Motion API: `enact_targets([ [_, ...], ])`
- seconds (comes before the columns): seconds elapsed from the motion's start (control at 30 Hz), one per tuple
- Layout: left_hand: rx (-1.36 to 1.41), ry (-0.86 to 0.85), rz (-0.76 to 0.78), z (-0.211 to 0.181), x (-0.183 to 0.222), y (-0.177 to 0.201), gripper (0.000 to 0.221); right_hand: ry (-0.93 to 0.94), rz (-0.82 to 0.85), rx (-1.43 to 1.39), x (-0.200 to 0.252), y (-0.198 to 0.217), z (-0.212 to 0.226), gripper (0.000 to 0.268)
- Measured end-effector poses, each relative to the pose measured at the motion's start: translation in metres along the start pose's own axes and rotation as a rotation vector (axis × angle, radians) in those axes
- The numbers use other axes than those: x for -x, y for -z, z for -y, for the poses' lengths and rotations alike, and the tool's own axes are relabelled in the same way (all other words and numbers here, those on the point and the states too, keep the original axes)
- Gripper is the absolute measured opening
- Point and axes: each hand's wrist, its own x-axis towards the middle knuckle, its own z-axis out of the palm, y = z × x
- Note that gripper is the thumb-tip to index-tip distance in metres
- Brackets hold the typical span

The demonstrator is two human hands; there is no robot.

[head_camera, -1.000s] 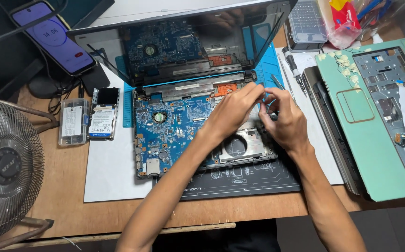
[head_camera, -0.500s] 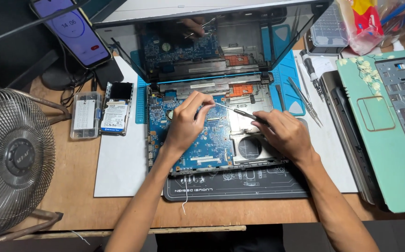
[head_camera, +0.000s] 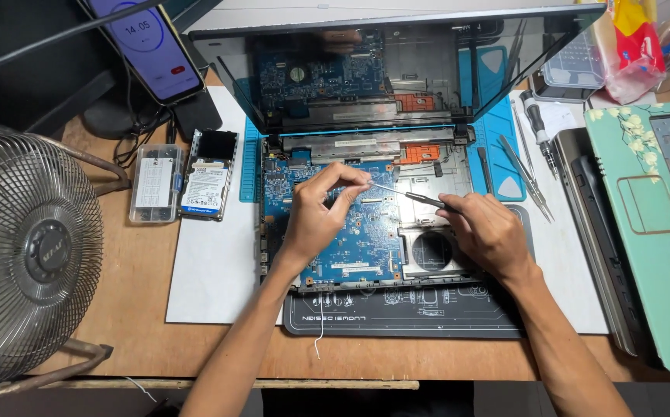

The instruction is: A person is installing a motherboard into a laptop chassis and connecting various internal ribbon cables.

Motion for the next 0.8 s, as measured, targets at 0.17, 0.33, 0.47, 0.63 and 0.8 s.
enact_targets([
  [0.17,0.118,0.066,-0.015,-0.008,0.002,-0.002,0.004,-0.002,-0.015,-0.001,-0.001,0.004,0.001,0.012],
  [0.33,0.276,0.126,-0.083,-0.007,0.000,0.001,0.003,0.020,-0.070,-0.018,-0.005,0.007,0.002,0.009],
  [0.47,0.273,0.127,-0.188,-0.004,-0.005,0.019,0.004,-0.015,-0.122,-0.022,-0.001,0.007,-0.008,0.012],
  [0.63,0.227,0.143,-0.217,0.012,-0.002,0.024,0.006,-0.020,-0.141,-0.041,0.001,0.004,-0.009,0.012],
  [0.8,0.222,0.152,-0.155,0.012,-0.003,0.025,0.005,-0.005,-0.128,-0.021,-0.001,0.004,-0.009,0.012],
])
